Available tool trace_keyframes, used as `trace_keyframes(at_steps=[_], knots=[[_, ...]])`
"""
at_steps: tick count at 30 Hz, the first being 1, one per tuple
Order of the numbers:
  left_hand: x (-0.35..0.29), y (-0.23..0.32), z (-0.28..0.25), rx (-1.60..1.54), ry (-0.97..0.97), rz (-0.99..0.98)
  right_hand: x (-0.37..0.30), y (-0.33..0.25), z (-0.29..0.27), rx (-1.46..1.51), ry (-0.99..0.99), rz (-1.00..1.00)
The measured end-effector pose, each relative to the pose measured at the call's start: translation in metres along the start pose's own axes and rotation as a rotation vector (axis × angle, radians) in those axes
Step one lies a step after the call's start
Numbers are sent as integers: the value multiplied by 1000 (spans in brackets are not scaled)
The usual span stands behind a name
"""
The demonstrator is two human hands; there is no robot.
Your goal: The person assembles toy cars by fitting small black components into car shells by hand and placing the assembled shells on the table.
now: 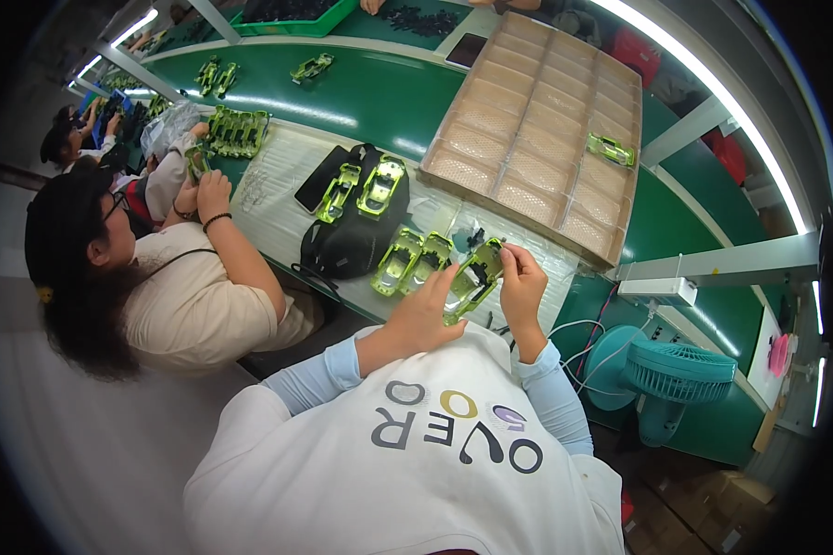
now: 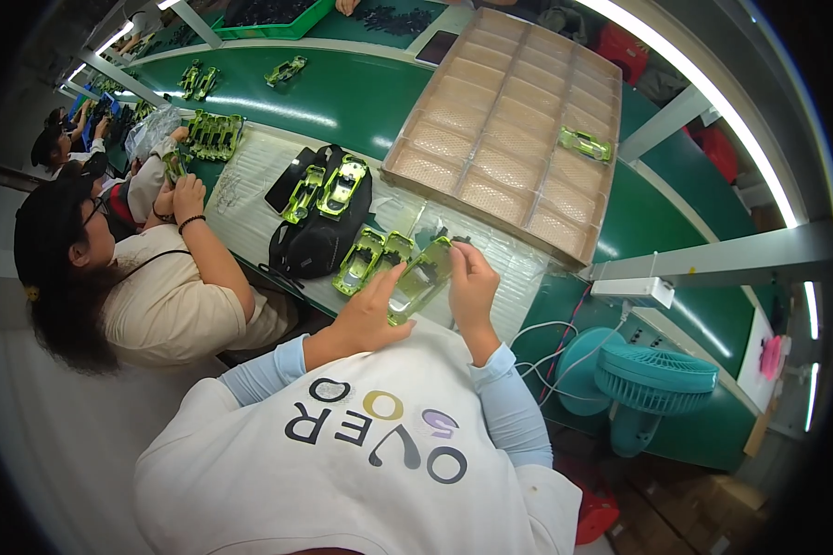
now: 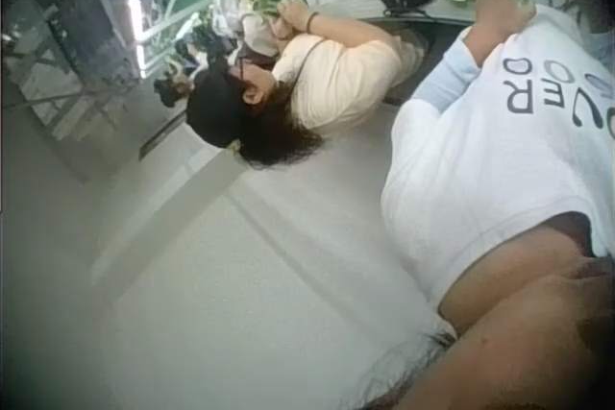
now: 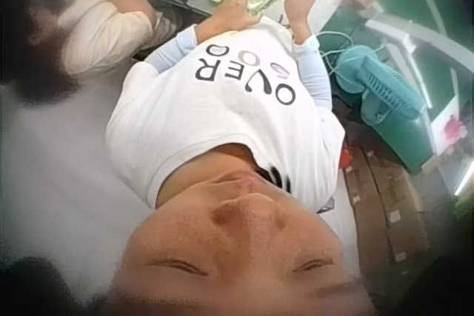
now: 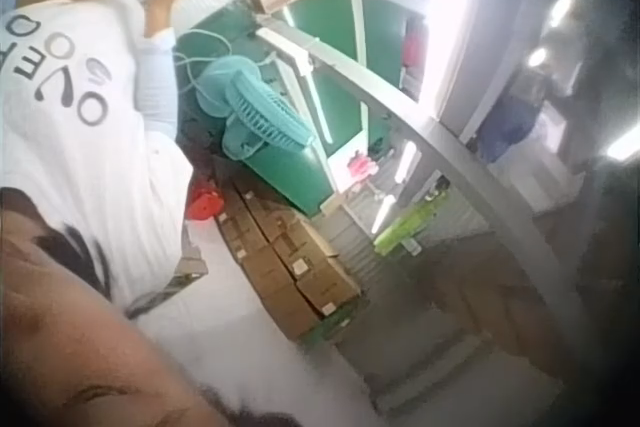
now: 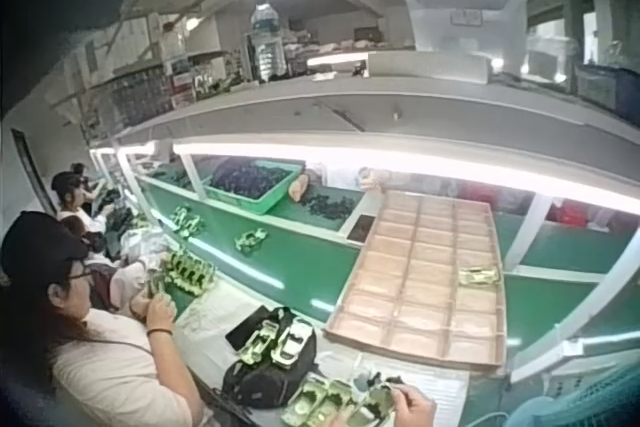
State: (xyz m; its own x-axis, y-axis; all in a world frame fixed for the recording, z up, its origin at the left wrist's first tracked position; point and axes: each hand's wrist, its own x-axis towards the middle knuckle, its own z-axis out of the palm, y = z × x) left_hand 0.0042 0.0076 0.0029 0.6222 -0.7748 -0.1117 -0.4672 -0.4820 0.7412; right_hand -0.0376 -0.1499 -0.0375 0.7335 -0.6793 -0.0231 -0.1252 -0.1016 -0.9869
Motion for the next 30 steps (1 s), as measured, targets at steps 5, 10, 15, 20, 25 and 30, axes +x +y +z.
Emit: trace_keyframes(at_steps=[5, 10, 15, 20, 25, 30], knots=[[-1, -5, 3, -82, 21, -14, -2, 10, 0, -115, -14, -53], [6, -29, 3, -269, 74, -145, -6, 20, -6, 230, 12, 99], [18, -70, -40, -69, 455, -96, -23, 46, -23, 186, -102, 268], [41, -145, -89, 9, 724, -247, -33, 50, -29, 185, -163, 369], [41, -200, -96, 40, 698, -344, -30, 58, -37, 167, -162, 399], [45, -224, -97, 34, 664, -409, -32, 62, -46, 157, -142, 420]])
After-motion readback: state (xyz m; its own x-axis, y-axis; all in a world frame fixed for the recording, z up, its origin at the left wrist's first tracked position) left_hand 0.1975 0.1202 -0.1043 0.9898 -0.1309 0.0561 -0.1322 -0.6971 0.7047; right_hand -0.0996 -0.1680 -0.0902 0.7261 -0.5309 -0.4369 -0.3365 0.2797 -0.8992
